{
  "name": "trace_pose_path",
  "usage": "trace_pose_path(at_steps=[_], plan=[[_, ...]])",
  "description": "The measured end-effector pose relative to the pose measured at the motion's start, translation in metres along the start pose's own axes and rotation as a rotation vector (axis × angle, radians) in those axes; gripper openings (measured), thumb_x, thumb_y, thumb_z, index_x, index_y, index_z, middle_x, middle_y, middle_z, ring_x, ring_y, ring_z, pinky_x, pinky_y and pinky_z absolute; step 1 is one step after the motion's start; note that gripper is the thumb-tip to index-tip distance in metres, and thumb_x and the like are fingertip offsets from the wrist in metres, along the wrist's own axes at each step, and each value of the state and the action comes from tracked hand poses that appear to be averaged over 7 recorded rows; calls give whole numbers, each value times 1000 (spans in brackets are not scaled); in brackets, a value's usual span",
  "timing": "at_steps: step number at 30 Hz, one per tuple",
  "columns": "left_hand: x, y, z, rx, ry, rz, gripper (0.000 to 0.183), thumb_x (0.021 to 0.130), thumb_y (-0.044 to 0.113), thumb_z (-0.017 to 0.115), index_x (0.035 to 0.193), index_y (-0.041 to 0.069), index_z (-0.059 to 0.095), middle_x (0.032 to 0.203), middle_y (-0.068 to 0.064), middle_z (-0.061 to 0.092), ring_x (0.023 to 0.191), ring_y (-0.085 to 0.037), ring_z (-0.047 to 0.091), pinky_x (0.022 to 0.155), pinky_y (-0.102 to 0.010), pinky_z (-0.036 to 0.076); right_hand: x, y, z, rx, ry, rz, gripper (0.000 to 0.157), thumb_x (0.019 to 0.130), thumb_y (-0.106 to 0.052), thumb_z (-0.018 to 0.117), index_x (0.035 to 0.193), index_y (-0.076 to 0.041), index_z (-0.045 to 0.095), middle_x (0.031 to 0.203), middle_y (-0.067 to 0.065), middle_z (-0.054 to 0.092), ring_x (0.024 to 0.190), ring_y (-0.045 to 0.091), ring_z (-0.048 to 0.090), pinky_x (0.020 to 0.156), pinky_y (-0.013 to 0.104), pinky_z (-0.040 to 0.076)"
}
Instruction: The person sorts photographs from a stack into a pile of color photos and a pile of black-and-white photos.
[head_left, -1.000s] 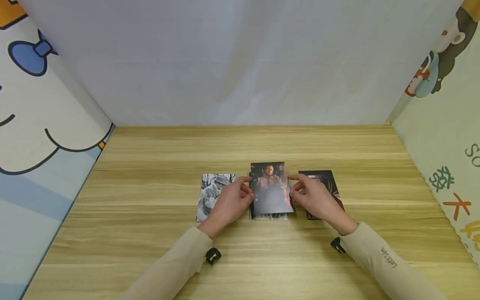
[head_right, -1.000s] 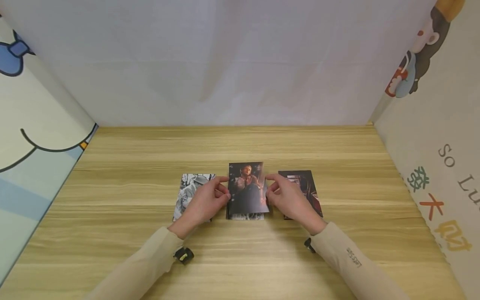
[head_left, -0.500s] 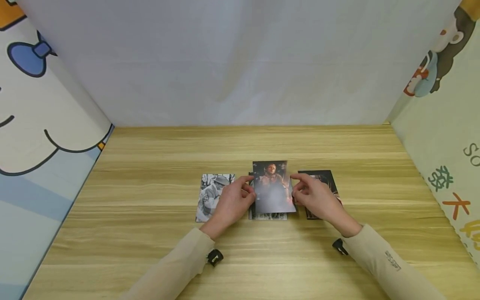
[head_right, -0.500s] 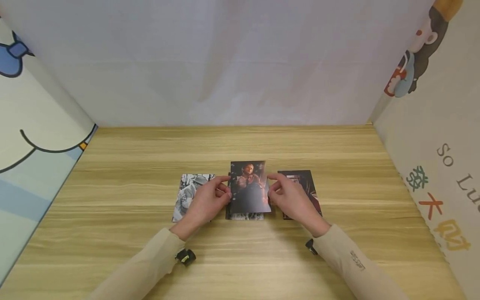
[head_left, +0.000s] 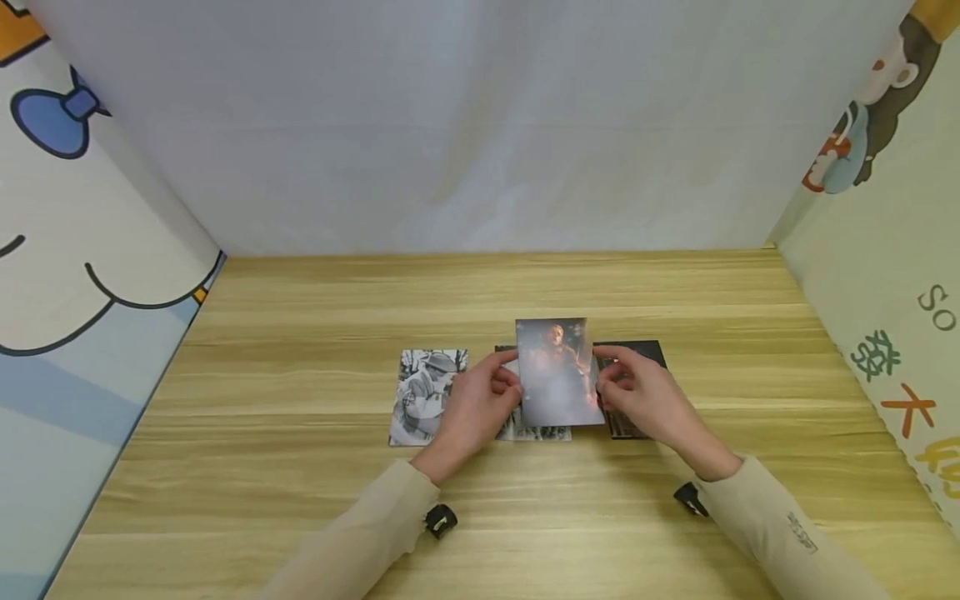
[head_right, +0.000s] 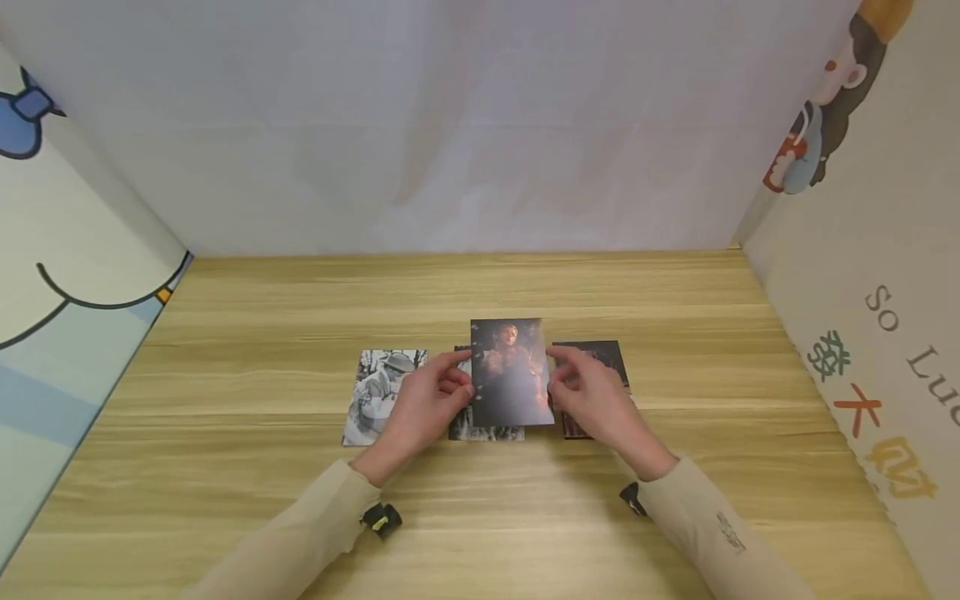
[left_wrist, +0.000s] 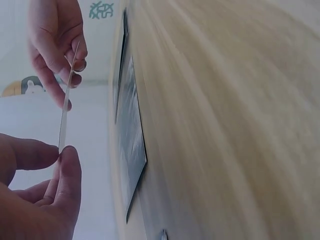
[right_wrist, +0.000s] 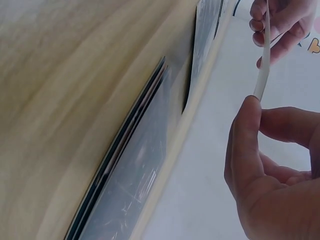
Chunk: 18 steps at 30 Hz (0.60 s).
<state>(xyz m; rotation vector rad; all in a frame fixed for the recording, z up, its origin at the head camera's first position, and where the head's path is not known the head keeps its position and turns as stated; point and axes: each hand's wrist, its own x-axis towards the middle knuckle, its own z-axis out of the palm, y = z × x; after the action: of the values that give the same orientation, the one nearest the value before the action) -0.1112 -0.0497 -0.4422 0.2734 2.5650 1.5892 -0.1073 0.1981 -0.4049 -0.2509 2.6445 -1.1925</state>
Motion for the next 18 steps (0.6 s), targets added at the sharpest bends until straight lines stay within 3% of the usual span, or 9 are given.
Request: trace_pose_path(at_steps=[11,18], plan=[[0,9,15,-88,-16,-16,48,96,1,66,144,2,59,102,-7,72,88,-20,73,70,-28,60,-6,8,-12,5,31,28,48,101,-3,55,148,1,51,105,14,65,76,20,67,57,29,52],[1,14,26,-131,-14,-31,50,96,0,66,145,5,58,101,-4,70,80,-13,73,66,-25,57,-12,13,-20,14,41,31,51,98,1,55,149,1,49,105,15,63,76,25,68,53,30,50]])
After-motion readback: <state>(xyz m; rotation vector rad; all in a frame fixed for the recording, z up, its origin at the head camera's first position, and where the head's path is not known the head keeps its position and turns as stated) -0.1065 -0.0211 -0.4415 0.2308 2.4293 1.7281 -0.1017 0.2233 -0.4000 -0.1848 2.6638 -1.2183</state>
